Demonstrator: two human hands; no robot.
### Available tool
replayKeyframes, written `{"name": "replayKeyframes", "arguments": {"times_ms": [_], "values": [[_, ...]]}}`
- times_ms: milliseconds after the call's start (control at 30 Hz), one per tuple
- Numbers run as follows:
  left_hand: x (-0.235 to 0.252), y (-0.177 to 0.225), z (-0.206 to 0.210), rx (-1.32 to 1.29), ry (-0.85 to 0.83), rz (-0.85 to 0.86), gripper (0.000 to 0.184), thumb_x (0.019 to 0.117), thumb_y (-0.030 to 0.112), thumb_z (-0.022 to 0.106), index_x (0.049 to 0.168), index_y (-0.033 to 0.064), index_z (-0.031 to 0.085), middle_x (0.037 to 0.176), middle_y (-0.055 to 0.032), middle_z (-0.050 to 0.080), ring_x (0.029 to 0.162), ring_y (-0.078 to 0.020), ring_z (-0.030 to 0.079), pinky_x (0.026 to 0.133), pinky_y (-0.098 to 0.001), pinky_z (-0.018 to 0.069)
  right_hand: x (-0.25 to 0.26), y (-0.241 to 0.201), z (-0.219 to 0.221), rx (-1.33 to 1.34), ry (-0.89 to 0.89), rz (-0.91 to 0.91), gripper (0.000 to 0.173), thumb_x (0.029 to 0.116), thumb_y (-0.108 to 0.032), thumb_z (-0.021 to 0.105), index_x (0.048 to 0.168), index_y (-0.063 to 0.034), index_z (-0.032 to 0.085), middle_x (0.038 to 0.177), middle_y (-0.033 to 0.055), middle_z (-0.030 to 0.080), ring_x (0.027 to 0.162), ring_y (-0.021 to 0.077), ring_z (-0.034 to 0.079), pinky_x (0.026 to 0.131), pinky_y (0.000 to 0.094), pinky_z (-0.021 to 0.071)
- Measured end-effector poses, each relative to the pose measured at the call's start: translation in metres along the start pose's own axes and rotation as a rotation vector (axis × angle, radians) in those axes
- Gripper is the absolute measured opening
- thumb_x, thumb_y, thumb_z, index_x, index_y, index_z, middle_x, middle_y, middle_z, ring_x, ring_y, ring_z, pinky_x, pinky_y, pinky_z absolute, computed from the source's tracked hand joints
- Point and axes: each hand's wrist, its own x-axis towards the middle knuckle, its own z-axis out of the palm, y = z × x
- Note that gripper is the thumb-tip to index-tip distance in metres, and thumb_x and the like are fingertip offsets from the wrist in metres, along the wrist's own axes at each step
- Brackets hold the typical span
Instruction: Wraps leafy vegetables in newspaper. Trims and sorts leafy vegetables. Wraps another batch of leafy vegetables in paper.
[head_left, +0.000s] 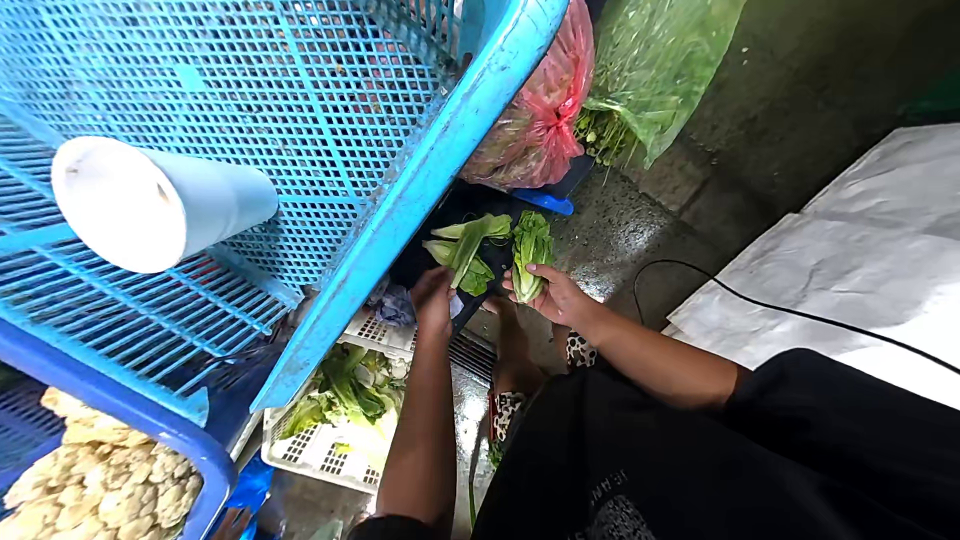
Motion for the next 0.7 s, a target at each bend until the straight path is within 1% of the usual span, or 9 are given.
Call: {"name": "replayKeyframes", "arguments": {"times_ms": [67,167,267,333,433,500,567,633,700], "values": [[-0.02,0.003,0.013,-0.162,0.0,-0.015,0.018,0.0983,0.007,0.065,0.114,-0.0023,0.065,0.1,-0.0117,0.069,0.083,-0.0179,0.065,0.075,-0.0353,0.0581,-0.002,0.003,0.012,0.012,-0.013,0.014,0.034,0.1082,-0.02,0.047,0.138,-0.0029,0.049,0.123,0.0231,0.066,0.106,0.0358,0.07,0.091,0.0508,0.0592],[-0.044,-0.002,0.045,-0.192,-0.058,-0.037,0.029,0.0974,0.003,0.065,0.126,-0.0021,0.062,0.096,-0.0115,0.07,0.08,-0.0166,0.067,0.072,-0.0343,0.0582,0.003,0.01,0.029,-0.008,-0.051,-0.028,0.036,0.1071,-0.02,0.049,0.139,-0.004,0.049,0.12,0.022,0.066,0.103,0.0327,0.07,0.089,0.0491,0.0595],[-0.054,-0.006,0.069,-0.204,-0.04,-0.06,0.025,0.0964,0.0,0.066,0.121,-0.0042,0.065,0.094,-0.0135,0.071,0.077,-0.0164,0.066,0.068,-0.0322,0.0573,0.012,0.01,0.031,-0.007,-0.088,-0.064,0.037,0.1043,-0.024,0.055,0.137,-0.0061,0.051,0.116,0.0197,0.067,0.099,0.0287,0.069,0.086,0.0459,0.0599],[-0.053,-0.002,0.072,-0.082,-0.03,-0.013,0.022,0.095,0.002,0.069,0.117,-0.0026,0.069,0.091,-0.0112,0.072,0.076,-0.014,0.067,0.07,-0.0308,0.0572,0.014,0.004,0.028,-0.025,-0.106,-0.048,0.038,0.1027,-0.023,0.058,0.137,-0.0068,0.051,0.116,0.0192,0.067,0.1,0.0285,0.069,0.087,0.046,0.0596],[-0.049,0.008,0.067,0.322,-0.119,0.064,0.021,0.0949,0.016,0.071,0.113,0.0069,0.075,0.095,-0.0062,0.07,0.083,-0.0139,0.066,0.081,-0.0362,0.0559,0.012,-0.006,0.02,-0.084,-0.087,-0.034,0.044,0.0985,-0.02,0.063,0.139,-0.0096,0.05,0.118,0.0186,0.066,0.101,0.0296,0.069,0.088,0.0479,0.0596],[-0.033,0.012,0.06,0.492,-0.168,0.147,0.021,0.097,0.025,0.071,0.111,0.0104,0.076,0.097,-0.0065,0.069,0.081,-0.0161,0.065,0.078,-0.0379,0.0572,0.01,-0.013,0.017,-0.106,-0.06,-0.052,0.051,0.0965,-0.018,0.064,0.143,-0.0135,0.045,0.118,0.0197,0.066,0.1,0.0329,0.07,0.085,0.0507,0.0605],[-0.004,0.009,0.049,0.702,-0.123,0.296,0.028,0.1006,0.029,0.064,0.12,0.0106,0.073,0.11,-0.0103,0.071,0.098,-0.0225,0.068,0.09,-0.0455,0.0565,0.008,-0.019,0.011,-0.121,-0.03,-0.051,0.052,0.0995,-0.018,0.061,0.147,-0.0165,0.04,0.115,0.0197,0.066,0.096,0.0331,0.07,0.081,0.0494,0.061],[0.033,0.01,0.041,0.917,-0.078,0.424,0.033,0.1006,0.022,0.061,0.129,0.0092,0.069,0.131,-0.0152,0.065,0.124,-0.0315,0.06,0.108,-0.0528,0.0474,0.005,-0.022,0.006,-0.135,0.031,-0.044,0.041,0.1031,-0.019,0.058,0.141,-0.0108,0.046,0.112,0.0196,0.068,0.093,0.0316,0.071,0.078,0.0474,0.0615],[0.067,0.019,0.041,1.15,-0.073,0.463,0.036,0.097,0.018,0.063,0.132,0.0109,0.068,0.138,-0.0145,0.062,0.13,-0.0354,0.056,0.109,-0.0572,0.045,0.002,-0.022,0.001,-0.153,0.063,-0.049,0.036,0.105,-0.019,0.056,0.138,-0.0074,0.049,0.113,0.0198,0.068,0.093,0.0313,0.071,0.078,0.0469,0.062]]}}
